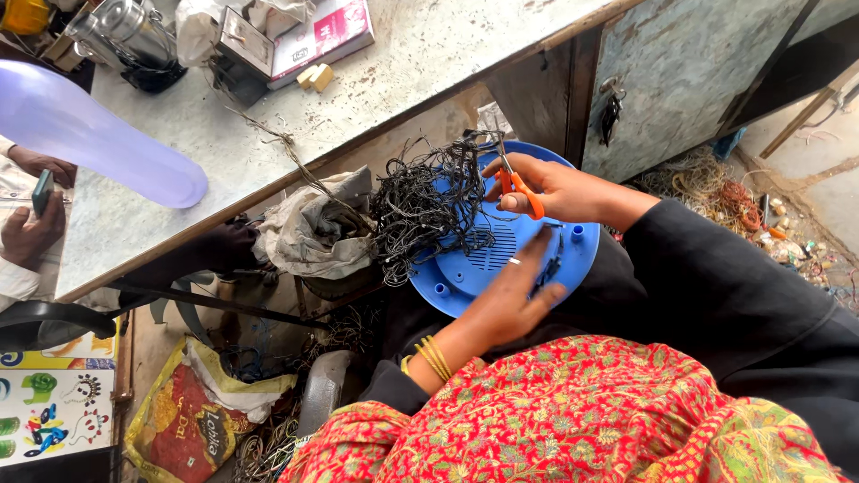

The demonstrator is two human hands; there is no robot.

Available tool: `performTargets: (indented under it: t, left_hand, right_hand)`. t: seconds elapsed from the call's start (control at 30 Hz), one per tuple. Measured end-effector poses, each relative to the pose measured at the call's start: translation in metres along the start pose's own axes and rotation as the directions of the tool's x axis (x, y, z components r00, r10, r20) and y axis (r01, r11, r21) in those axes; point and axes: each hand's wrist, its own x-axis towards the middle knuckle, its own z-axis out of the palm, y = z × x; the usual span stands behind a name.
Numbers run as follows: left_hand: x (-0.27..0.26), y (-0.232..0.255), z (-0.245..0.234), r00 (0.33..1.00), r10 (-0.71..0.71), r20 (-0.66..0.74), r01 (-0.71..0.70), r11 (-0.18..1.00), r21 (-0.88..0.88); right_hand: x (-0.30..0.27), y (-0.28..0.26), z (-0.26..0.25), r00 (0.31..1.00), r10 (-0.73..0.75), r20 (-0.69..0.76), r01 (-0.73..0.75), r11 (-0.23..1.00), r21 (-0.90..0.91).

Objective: The person uses orange-handled scissors to cut tangled black wires into shorter pieces. The person repeatedly picks up wire strands from a blue plastic tray, snips them, and drops the cut pieces back onto the tray.

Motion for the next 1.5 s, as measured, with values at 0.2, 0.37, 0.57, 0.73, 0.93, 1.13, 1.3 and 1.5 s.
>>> performTargets:
  t: [0.2,0.37,0.57,0.73,0.93,1.13,1.3,1.5]
  left_hand:
    - [-0.009,-0.006,-0.012,0.993,-0.110,-0.050,0.113,0.992,0.060]
    - [0.015,-0.012,-0.007,1.000,-0.020,-0.005,0.020,0.983,0.182]
    - [0.035,-0.008,-0.018,0.997,0.079,-0.011,-0.078,0.992,0.095]
    - [0.007,0.015,-0.054,0.988,0.003,-0.155,-0.004,1.000,-0.003]
    - [-0.040,0.033,-0.084,0.927,-0.267,-0.262,0.246,0.963,-0.113]
    - [-0.051,0.004,-0.071,0.915,-0.373,-0.152,0.158,0.679,-0.717]
    - [-0.034,-0.008,-0.057,0.888,-0.408,-0.213,0.097,0.619,-0.780]
    - [-0.031,-0.001,-0.069,0.878,-0.236,-0.417,0.125,0.953,-0.277]
  right_hand:
    - [-0.001,-0.006,0.004,1.000,0.026,0.013,-0.025,1.000,-0.018]
    - [-0.006,-0.021,0.008,0.998,0.040,0.042,-0.036,0.996,-0.083]
    - [-0.013,-0.032,0.011,0.999,0.025,0.048,-0.014,0.979,-0.202]
    - [-0.019,-0.029,0.005,0.999,0.015,0.050,-0.006,0.983,-0.184]
    - [-0.033,-0.063,0.014,0.963,0.265,0.039,-0.206,0.825,-0.526]
    - [-0.057,-0.097,0.038,0.948,0.315,-0.054,-0.244,0.607,-0.756]
    - [-0.073,-0.096,0.060,0.973,0.175,-0.149,-0.218,0.496,-0.841]
    - [-0.090,-0.082,0.058,0.965,-0.032,-0.262,-0.224,0.424,-0.878]
